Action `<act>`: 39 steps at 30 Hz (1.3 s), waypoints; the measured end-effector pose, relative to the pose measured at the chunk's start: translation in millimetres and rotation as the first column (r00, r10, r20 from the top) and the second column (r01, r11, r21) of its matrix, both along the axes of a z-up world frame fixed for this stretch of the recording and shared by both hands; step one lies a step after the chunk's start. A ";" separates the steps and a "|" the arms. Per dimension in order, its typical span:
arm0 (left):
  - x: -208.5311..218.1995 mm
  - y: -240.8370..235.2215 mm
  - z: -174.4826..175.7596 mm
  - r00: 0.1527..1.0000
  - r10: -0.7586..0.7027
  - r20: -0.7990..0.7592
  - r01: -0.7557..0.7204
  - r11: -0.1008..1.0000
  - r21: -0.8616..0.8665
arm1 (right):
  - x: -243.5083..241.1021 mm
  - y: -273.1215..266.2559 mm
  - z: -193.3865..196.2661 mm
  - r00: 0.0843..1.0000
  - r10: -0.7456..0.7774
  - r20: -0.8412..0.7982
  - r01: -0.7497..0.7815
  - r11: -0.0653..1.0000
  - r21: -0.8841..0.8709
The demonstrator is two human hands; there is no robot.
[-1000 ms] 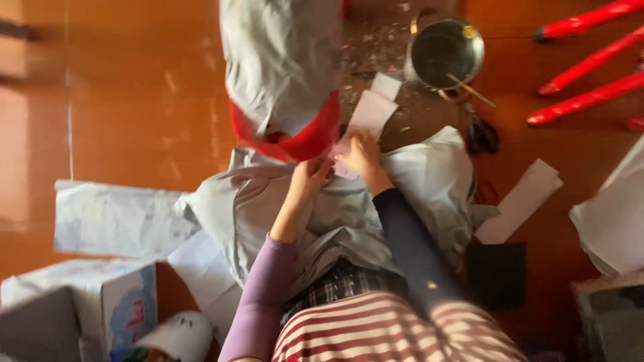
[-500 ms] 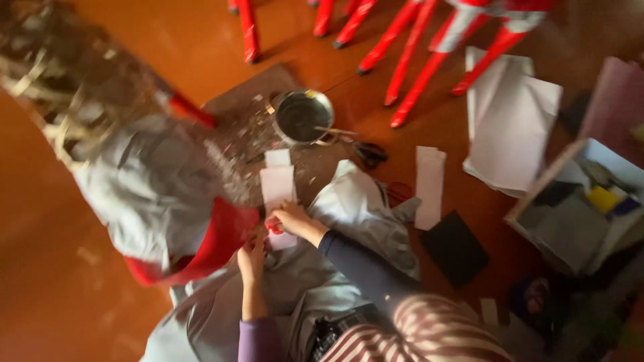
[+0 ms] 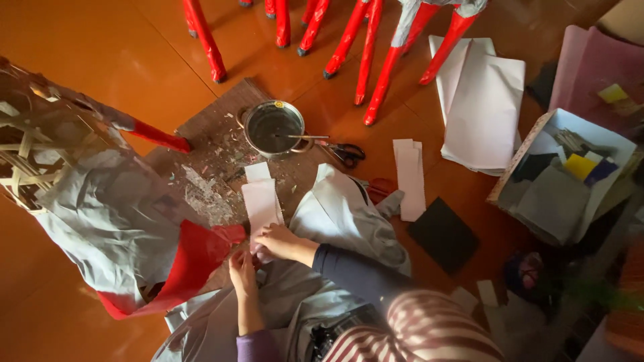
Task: Applying red paper and glue to a bamboo craft frame to assemble a decorative object.
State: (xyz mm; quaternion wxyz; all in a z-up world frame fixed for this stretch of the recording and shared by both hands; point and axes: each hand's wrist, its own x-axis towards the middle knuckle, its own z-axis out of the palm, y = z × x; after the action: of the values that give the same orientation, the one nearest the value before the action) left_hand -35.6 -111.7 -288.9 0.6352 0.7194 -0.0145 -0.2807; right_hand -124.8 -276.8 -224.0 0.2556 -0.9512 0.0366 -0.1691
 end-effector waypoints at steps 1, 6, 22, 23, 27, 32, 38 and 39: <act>-1.7 0.2 1.2 0.999 0.038 -0.035 -0.039 0.999 -0.020 | -2.1 0.0 -0.3 0.999 0.019 -0.040 -0.017 0.998 0.065; -6.5 -2.7 29.7 0.990 0.103 -0.100 -0.111 0.991 -0.075 | -6.8 2.0 -2.9 0.992 0.051 -0.115 -0.033 0.987 0.155; -23.3 -3.2 26.9 0.963 -0.122 0.241 0.094 0.987 0.127 | 1.3 -78.7 110.0 0.989 -0.099 -0.109 0.102 0.994 0.024; -23.0 -4.9 25.4 0.860 -0.231 0.454 0.041 0.920 0.391 | 16.3 -100.4 114.8 0.975 -0.222 -0.014 0.223 0.972 0.079; -22.3 -7.6 36.2 0.781 -0.327 0.532 -0.050 0.816 0.575 | 48.0 -175.8 96.9 0.868 -0.429 0.252 0.496 0.706 -0.506; -27.3 -14.9 68.5 0.855 -0.288 0.431 0.019 0.848 0.530 | 54.2 -208.5 13.2 0.876 -0.480 -0.049 0.430 0.824 -0.368; -22.4 -11.7 42.1 0.760 -0.389 0.521 -0.050 0.765 0.643 | 42.9 -210.8 66.0 0.832 -0.473 0.292 0.555 0.711 -0.432; -24.0 -5.3 35.0 0.760 -0.398 0.514 -0.045 0.757 0.652 | 41.1 -220.8 57.9 0.831 -0.479 0.283 0.557 0.714 -0.425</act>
State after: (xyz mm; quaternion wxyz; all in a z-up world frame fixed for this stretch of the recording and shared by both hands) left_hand -59.6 -117.0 -254.0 0.2834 0.9343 -0.2021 -0.0763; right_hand -83.7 -497.5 -166.1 -0.0498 -0.9191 0.2385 -0.3096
